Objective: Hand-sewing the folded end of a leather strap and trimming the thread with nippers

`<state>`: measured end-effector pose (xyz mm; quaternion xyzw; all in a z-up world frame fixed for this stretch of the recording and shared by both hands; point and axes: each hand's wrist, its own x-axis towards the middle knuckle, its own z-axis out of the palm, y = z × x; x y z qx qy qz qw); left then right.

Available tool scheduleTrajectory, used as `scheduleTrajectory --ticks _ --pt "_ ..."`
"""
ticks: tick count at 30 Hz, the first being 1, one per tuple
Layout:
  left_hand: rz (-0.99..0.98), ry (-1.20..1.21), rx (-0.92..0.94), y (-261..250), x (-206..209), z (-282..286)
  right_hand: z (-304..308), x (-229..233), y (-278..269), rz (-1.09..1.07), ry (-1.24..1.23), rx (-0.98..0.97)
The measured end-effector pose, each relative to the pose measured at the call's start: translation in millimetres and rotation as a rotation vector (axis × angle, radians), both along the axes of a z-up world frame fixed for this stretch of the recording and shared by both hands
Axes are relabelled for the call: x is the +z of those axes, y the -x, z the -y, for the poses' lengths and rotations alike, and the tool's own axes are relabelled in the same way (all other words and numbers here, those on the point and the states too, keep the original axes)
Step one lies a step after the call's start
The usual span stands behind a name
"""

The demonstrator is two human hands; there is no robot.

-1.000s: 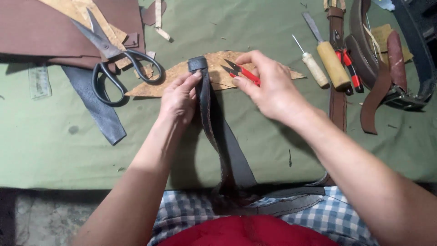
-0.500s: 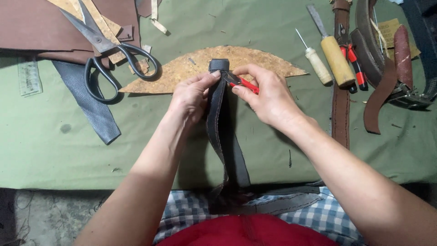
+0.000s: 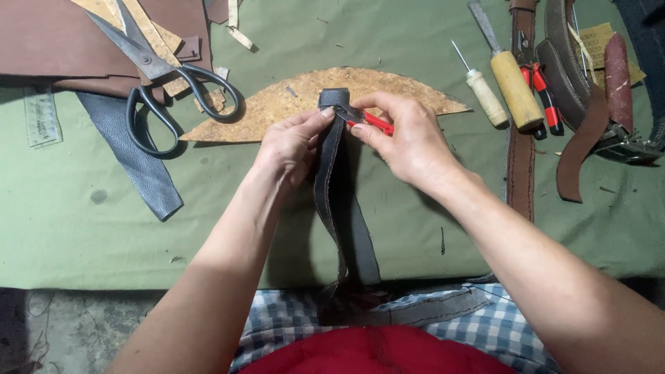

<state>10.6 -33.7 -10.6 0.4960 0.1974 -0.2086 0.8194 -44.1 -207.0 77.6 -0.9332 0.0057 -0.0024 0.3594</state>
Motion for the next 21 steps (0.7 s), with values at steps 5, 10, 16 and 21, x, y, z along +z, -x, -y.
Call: scheduleTrajectory --ticks 5,10,16,21 --pt "0.0 0.001 -0.012 -0.3 1.9 -1.9 -5.7 6.1 -0.9 -0.014 -0.035 0.031" --pt "0.012 0.0 -0.015 -0.5 0.5 -0.4 -3.6 3.3 -5.3 0.008 -0.031 0.04" --pt "0.022 -0.01 -0.014 1.7 0.9 -1.6 -5.7 2.0 -7.1 0.053 -0.038 0.061" --pt "0.028 -0.009 -0.022 0.4 -1.8 -0.5 -7.7 3.4 -7.4 0.071 -0.058 0.067"
